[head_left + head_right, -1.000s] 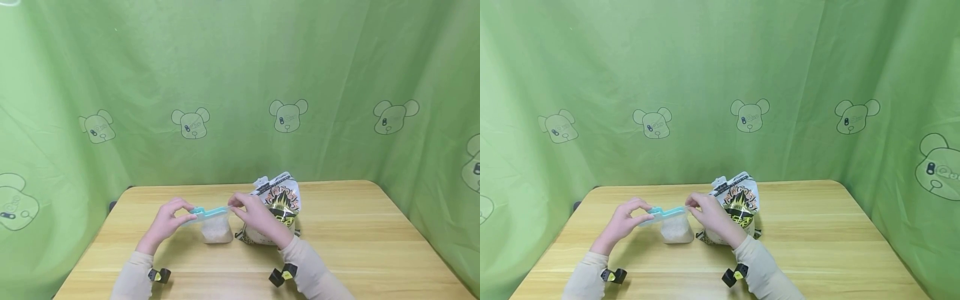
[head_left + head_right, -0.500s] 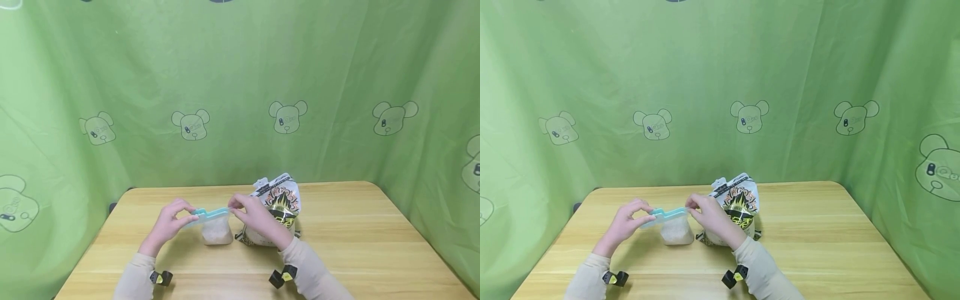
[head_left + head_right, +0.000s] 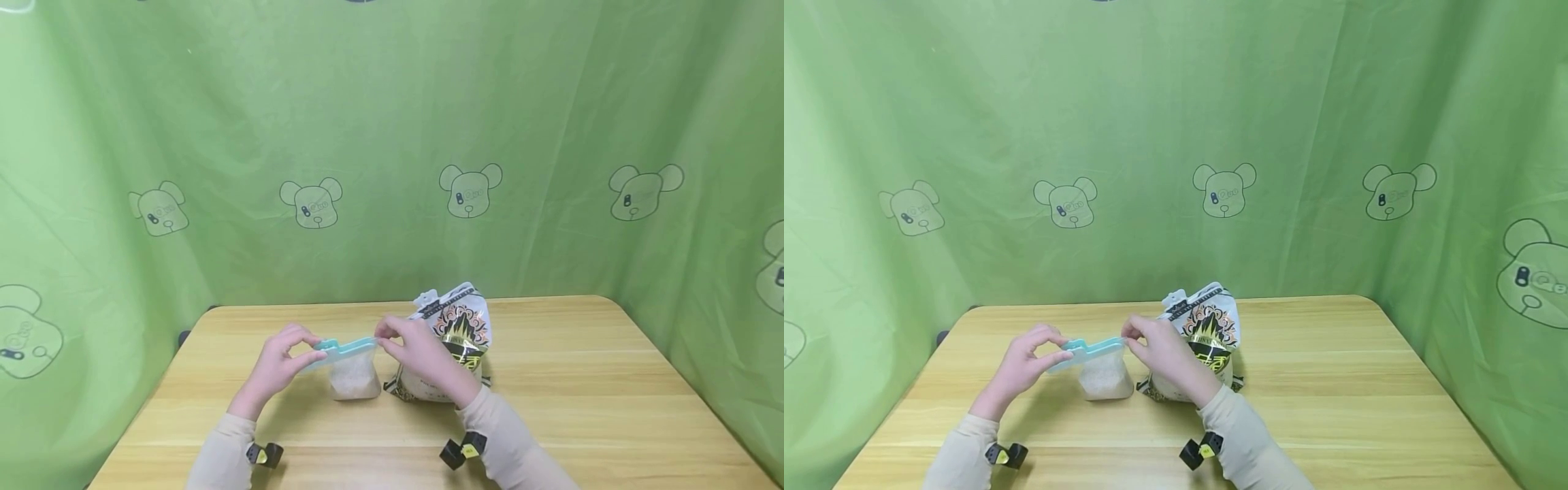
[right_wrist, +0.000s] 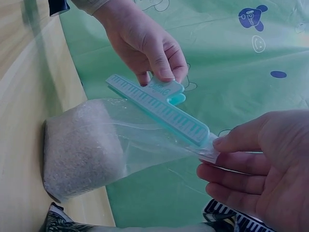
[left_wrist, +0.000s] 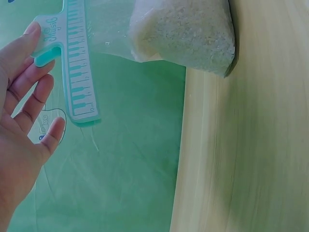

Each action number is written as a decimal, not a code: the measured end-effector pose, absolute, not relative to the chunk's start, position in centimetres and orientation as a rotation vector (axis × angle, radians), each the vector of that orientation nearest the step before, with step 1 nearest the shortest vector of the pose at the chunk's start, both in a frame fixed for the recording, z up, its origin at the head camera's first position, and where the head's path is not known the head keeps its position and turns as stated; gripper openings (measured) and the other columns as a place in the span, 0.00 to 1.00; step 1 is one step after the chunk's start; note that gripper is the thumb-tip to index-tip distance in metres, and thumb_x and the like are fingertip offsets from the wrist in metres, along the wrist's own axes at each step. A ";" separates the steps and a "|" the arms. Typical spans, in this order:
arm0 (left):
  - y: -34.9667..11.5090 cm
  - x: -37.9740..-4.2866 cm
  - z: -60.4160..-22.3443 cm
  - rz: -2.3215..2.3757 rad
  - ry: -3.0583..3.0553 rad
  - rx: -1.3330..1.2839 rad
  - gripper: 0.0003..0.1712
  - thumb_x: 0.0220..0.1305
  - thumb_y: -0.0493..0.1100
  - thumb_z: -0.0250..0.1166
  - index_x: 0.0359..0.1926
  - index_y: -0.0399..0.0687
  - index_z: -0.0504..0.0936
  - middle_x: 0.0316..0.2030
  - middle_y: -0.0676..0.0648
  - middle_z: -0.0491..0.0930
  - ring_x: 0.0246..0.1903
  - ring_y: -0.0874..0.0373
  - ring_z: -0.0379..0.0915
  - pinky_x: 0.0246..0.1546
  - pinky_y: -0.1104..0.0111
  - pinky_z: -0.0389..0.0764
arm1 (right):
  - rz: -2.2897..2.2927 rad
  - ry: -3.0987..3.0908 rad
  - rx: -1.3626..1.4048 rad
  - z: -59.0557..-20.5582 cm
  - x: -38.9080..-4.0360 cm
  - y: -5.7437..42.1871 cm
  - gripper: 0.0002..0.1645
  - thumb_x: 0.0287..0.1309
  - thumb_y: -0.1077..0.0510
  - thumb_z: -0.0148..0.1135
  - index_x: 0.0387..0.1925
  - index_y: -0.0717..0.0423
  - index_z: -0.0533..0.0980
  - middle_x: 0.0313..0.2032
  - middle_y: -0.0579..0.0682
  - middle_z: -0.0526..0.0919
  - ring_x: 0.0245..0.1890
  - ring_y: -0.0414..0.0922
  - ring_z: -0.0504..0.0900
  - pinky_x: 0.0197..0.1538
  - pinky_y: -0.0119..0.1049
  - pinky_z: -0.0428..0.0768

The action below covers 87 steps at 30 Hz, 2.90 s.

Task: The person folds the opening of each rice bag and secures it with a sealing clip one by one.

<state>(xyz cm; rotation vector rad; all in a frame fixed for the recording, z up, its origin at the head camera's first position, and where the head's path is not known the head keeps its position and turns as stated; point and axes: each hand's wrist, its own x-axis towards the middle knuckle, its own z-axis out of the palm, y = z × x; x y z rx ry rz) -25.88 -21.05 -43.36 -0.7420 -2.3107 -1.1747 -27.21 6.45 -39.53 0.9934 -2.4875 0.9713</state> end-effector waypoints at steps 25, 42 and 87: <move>-20.1 -25.9 -43.4 -1.089 -2.252 -0.755 0.11 0.46 0.30 0.74 0.33 0.40 0.84 0.30 0.45 0.83 0.35 0.54 0.77 0.45 0.71 0.79 | 0.927 -2.525 0.999 -38.8 -26.8 6.9 0.05 0.59 0.63 0.62 0.38 0.55 0.81 0.42 0.51 0.87 0.46 0.49 0.85 0.52 0.44 0.83; -19.7 -25.8 -43.6 -1.091 -2.224 -0.739 0.13 0.44 0.30 0.75 0.34 0.38 0.84 0.31 0.44 0.84 0.36 0.54 0.76 0.44 0.71 0.79 | 0.916 -2.546 0.970 -38.6 -26.8 6.9 0.04 0.59 0.62 0.62 0.37 0.56 0.80 0.38 0.51 0.88 0.42 0.47 0.86 0.49 0.40 0.84; -18.1 -24.7 -42.0 -1.052 -2.175 -0.733 0.14 0.41 0.28 0.75 0.32 0.36 0.83 0.30 0.43 0.84 0.34 0.50 0.76 0.42 0.67 0.78 | 1.069 -2.738 0.879 -36.9 -26.1 8.1 0.16 0.61 0.65 0.59 0.51 0.60 0.75 0.42 0.57 0.88 0.45 0.50 0.87 0.49 0.40 0.85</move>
